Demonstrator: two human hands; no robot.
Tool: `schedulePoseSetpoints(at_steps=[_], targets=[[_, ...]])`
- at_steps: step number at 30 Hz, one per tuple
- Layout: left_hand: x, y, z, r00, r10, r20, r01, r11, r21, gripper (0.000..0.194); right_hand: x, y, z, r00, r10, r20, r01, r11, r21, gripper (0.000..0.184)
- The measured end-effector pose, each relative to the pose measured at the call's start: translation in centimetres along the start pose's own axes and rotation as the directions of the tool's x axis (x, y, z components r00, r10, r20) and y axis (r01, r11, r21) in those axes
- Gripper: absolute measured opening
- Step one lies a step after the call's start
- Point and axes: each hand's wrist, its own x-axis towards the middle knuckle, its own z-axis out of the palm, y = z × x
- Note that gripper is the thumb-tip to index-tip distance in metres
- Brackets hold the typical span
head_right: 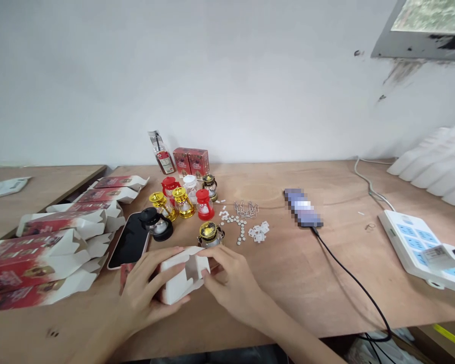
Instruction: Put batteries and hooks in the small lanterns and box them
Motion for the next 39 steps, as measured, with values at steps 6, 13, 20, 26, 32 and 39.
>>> schedulePoseSetpoints(at_steps=[6, 13, 20, 26, 32, 39], targets=[[0.4, 0.7, 0.4, 0.984, -0.136, -0.110, 0.125, 0.986, -0.108, 0.049, -0.5, 0.3, 0.9, 0.985, 0.136, -0.108, -0.084, 0.917, 0.391, 0.018], [1.3, 1.3, -0.5, 0.987, -0.090, -0.133, 0.079, 0.993, -0.086, 0.039, -0.4, 0.6, 0.5, 0.999, -0.036, 0.006, 0.029, 0.886, 0.462, 0.023], [1.6, 1.5, -0.6, 0.988, -0.037, -0.147, 0.027, 0.997, -0.071, 0.039, 0.1, -0.1, 1.4, 0.996, 0.066, 0.066, -0.092, 0.825, 0.558, 0.020], [1.7, 1.6, -1.0, 0.988, 0.002, -0.157, -0.011, 0.998, -0.058, 0.041, 0.2, -0.8, 2.0, 0.994, 0.112, 0.001, -0.098, 0.859, 0.502, 0.025], [1.9, 2.2, -1.0, 0.986, 0.014, -0.166, -0.020, 0.999, -0.033, 0.042, 0.4, -0.5, 2.3, 0.989, 0.142, 0.043, -0.145, 0.865, 0.480, 0.044], [-1.3, 3.3, -1.0, 0.992, -0.048, -0.118, 0.049, 0.999, 0.004, 0.042, -0.1, 0.9, 3.2, 0.993, -0.070, 0.100, -0.005, 0.798, 0.603, 0.056]])
